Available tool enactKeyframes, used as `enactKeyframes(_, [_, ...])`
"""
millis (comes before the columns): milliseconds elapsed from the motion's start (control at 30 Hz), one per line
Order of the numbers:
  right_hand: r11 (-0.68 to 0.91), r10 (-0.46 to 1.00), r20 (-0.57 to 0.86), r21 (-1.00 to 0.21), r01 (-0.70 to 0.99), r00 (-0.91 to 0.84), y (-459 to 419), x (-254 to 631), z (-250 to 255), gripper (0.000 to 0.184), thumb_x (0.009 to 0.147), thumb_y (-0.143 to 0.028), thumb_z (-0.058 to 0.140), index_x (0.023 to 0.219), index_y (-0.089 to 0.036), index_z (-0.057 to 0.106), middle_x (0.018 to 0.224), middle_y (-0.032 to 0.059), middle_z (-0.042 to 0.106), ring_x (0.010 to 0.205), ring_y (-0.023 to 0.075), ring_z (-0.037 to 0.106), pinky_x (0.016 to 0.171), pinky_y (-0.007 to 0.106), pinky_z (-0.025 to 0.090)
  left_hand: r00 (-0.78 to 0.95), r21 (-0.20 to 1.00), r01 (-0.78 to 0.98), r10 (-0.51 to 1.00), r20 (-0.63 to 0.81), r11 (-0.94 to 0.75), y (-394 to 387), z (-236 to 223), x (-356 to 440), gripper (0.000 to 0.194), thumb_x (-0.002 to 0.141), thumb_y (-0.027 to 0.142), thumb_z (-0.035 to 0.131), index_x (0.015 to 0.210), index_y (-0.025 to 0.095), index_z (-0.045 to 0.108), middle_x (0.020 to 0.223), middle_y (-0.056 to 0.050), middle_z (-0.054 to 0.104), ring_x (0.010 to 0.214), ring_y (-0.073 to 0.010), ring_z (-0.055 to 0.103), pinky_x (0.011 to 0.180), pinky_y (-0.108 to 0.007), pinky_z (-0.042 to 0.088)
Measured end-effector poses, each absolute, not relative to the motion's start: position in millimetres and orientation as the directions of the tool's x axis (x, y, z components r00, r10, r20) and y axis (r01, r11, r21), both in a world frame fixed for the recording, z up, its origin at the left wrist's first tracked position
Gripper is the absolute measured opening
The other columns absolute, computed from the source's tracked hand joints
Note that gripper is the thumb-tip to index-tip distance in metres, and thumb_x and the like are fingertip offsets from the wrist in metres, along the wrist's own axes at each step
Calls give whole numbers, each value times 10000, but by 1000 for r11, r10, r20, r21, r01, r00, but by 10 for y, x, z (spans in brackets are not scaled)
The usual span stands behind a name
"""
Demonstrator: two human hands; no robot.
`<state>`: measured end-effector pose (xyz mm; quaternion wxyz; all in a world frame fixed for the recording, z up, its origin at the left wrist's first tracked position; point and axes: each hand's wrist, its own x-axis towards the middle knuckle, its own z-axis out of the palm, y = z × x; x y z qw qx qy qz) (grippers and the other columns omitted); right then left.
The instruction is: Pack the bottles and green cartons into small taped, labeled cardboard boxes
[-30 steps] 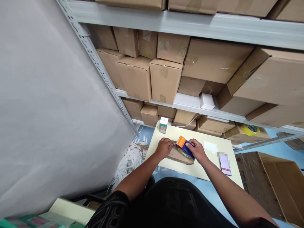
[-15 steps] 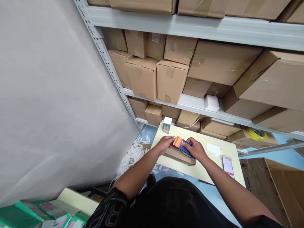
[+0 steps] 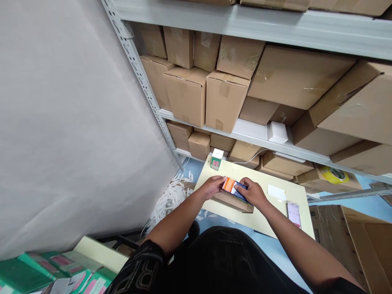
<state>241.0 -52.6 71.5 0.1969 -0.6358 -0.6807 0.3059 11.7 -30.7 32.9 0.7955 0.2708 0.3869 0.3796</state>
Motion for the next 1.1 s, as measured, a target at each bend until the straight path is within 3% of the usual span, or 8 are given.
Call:
enactKeyframes(167, [-27,988,-130,-665,746,-80,-518,2397,716,373,859,-638,653,875,-267,616,695,-26,663,650,189,605,625,281,382,400,769,-369,836,-375,521,-276,396,126,526,721,573,897,924,127,705,871,-73,735,803,-175,682,787,-306,529])
enactKeyframes(367, [-33,988,-136,-671,741,-79,-512,2385,730,359,863,-624,646,878,-267,613,685,-30,658,647,189,600,630,278,374,443,717,-348,781,-441,603,-245,357,133,420,852,502,813,996,121,711,886,-88,735,767,-159,679,669,-249,509])
enactKeyframes(533, [-40,989,-132,-673,738,-66,-503,2410,710,360,868,-627,636,879,-268,612,687,-26,660,656,191,606,630,273,372,411,657,-410,771,-486,632,-228,319,151,281,902,393,762,944,122,700,843,-74,716,715,-146,661,631,-242,501])
enactKeyframes(667, [-36,989,-128,-668,743,-67,-500,2400,736,350,867,-615,634,884,-265,621,715,-21,671,658,186,602,614,268,358,407,656,-409,771,-490,634,-206,349,150,322,932,445,722,903,126,695,797,-66,698,704,-150,656,648,-253,508])
enactKeyframes(867, [-29,988,-133,-677,735,-84,-496,2378,755,333,869,-600,640,894,-268,619,679,-35,644,639,177,582,624,265,369,466,681,-370,760,-452,632,-197,299,158,417,865,501,801,978,110,713,869,-101,729,780,-181,675,705,-281,522])
enactKeyframes(1100, [-12,987,-123,-708,706,-106,-484,2418,685,349,851,-609,670,880,-265,620,695,-37,646,639,169,579,627,261,388,425,692,-421,801,-421,587,-252,151,211,500,741,529,903,960,125,706,844,-61,696,742,-144,637,681,-254,491])
